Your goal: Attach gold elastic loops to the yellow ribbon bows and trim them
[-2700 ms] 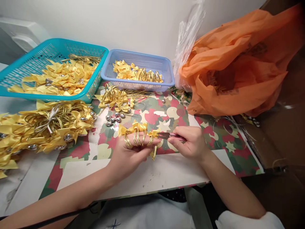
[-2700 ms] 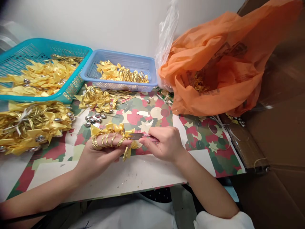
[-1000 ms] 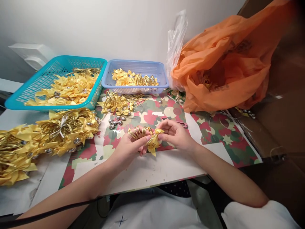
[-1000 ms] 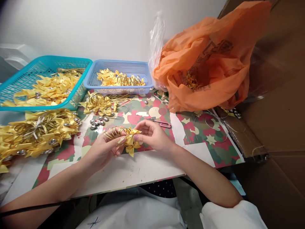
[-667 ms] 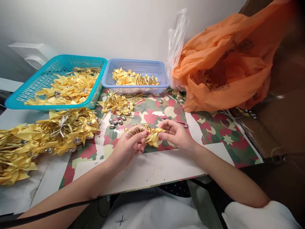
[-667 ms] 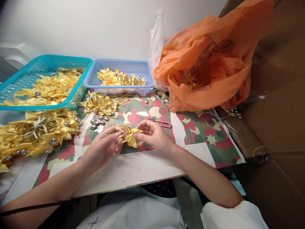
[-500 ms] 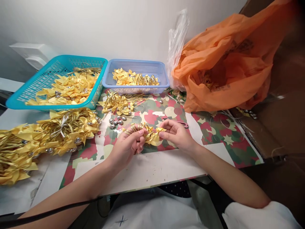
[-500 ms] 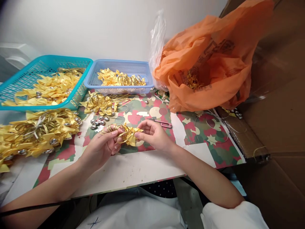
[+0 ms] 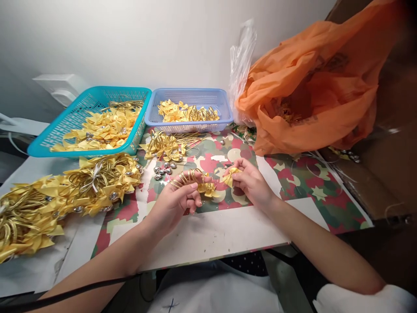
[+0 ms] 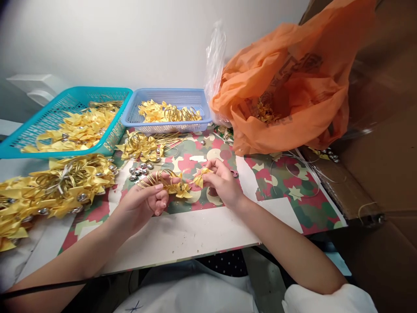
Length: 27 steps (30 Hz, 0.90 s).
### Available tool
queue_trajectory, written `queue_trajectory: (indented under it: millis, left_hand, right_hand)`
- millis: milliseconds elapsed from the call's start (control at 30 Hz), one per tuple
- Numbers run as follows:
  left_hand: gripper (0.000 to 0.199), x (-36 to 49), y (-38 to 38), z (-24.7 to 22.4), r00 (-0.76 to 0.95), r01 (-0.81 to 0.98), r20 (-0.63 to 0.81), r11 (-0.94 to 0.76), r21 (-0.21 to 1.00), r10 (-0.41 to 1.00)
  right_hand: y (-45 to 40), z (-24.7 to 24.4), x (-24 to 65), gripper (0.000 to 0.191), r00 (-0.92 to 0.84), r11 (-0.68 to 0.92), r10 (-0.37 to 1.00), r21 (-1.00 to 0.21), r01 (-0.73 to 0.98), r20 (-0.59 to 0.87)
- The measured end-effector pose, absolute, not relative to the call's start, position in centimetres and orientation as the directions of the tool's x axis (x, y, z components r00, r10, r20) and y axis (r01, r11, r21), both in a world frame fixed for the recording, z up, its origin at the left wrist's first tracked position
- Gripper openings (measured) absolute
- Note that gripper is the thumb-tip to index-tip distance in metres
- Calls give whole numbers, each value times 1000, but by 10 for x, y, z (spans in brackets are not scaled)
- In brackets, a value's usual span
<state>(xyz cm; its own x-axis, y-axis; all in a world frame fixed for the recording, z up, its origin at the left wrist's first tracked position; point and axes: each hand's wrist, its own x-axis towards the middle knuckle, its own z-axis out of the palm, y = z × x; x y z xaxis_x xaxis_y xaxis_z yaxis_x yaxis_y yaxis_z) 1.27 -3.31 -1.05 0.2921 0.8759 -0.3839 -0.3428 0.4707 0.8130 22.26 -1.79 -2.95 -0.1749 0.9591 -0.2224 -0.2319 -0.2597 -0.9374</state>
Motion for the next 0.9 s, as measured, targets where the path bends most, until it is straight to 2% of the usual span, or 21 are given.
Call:
queue_trajectory:
  millis: [133,267,367,467,500,633,900]
  left_hand:
    - [35,14,-36,-15,346,-277,-362,463,842,865]
    - [36,14,-40,-21,454,-255,-286,431,866,844]
    - [34,13,-42,-24,533,-251,-224,405,879,816]
    - [28,12,-42,-25,582,-225,-206,398,889,787]
    - [27,12,-42,-25,586,-215,-210,400,891,782]
    - [21,13,-42,-24,574,-221,-233,421,880,786]
    - [21,13,-43,-23,567,-225,-265,456,861,780]
  right_hand:
    - [-20,-35,217,24,-271,-195,950,-974,-115,-158]
    - [-27,-38,212,22,-281,-19,959,-995,96,-46]
    - [-30,-38,211,16,-301,182,947,-959,219,111]
    - [-29,-38,212,2,-297,356,915,-890,284,271]
    - [-29,-38,213,4,-278,389,909,-868,309,309]
    - [-28,-36,213,12,-215,445,895,-808,386,390]
    - [-27,-37,214,12,-231,493,870,-786,372,436]
